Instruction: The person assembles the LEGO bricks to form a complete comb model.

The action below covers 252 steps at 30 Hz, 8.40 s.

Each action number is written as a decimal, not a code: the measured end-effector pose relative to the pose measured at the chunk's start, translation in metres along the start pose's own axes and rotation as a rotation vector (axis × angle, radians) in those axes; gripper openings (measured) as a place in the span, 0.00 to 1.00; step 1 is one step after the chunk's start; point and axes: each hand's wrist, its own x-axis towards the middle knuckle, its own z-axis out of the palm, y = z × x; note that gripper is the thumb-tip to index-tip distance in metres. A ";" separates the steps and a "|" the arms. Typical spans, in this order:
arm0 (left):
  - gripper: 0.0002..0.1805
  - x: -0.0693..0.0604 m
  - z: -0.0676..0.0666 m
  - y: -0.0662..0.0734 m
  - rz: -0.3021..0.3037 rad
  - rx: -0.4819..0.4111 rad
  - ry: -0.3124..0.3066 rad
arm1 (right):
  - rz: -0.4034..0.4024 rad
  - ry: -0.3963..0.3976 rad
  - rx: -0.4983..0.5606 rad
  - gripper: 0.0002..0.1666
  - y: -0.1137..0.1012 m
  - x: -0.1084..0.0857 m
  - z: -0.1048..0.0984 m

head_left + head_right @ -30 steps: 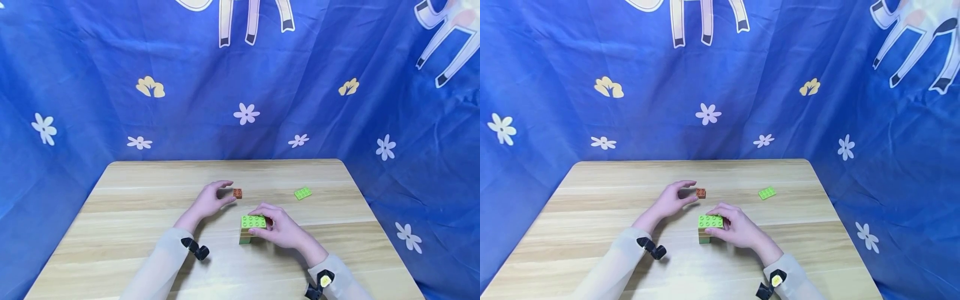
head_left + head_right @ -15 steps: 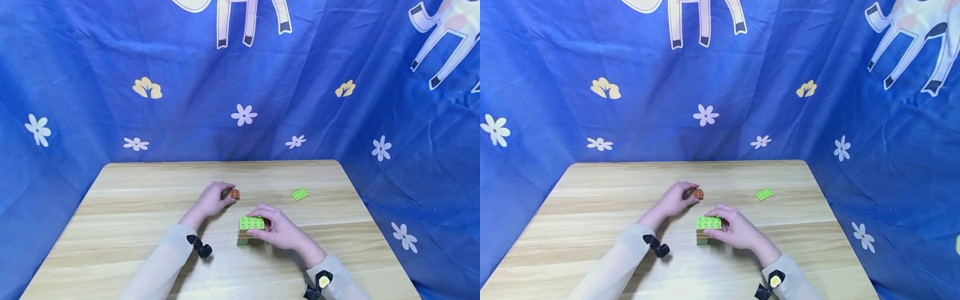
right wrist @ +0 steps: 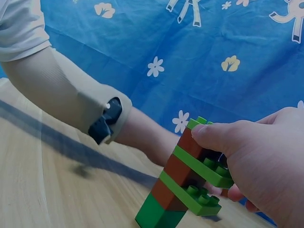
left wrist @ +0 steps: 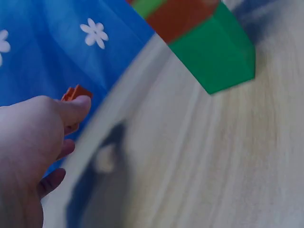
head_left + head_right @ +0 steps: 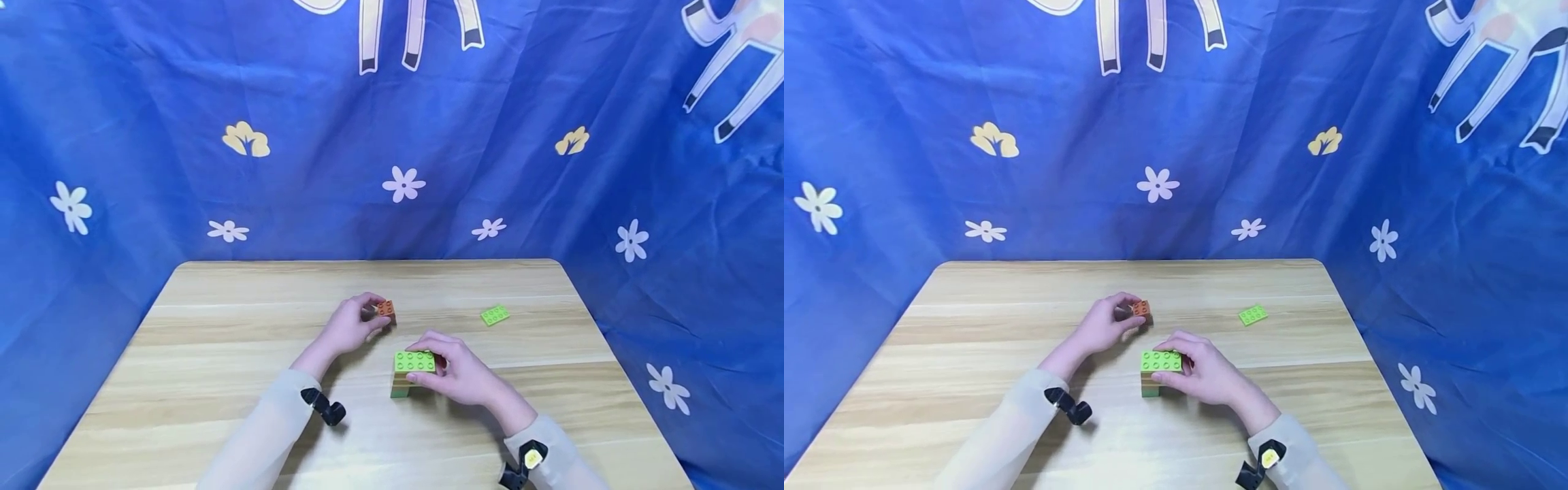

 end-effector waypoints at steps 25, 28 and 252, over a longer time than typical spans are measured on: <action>0.24 -0.070 -0.029 0.100 0.331 -0.015 -0.053 | -0.014 -0.002 -0.010 0.20 0.002 -0.004 -0.005; 0.24 -0.074 -0.025 0.100 0.348 0.016 -0.049 | -0.002 -0.005 -0.008 0.19 0.004 -0.004 -0.005; 0.20 -0.093 0.019 0.076 0.308 -0.262 0.116 | 0.521 0.095 -0.254 0.26 0.135 -0.052 -0.131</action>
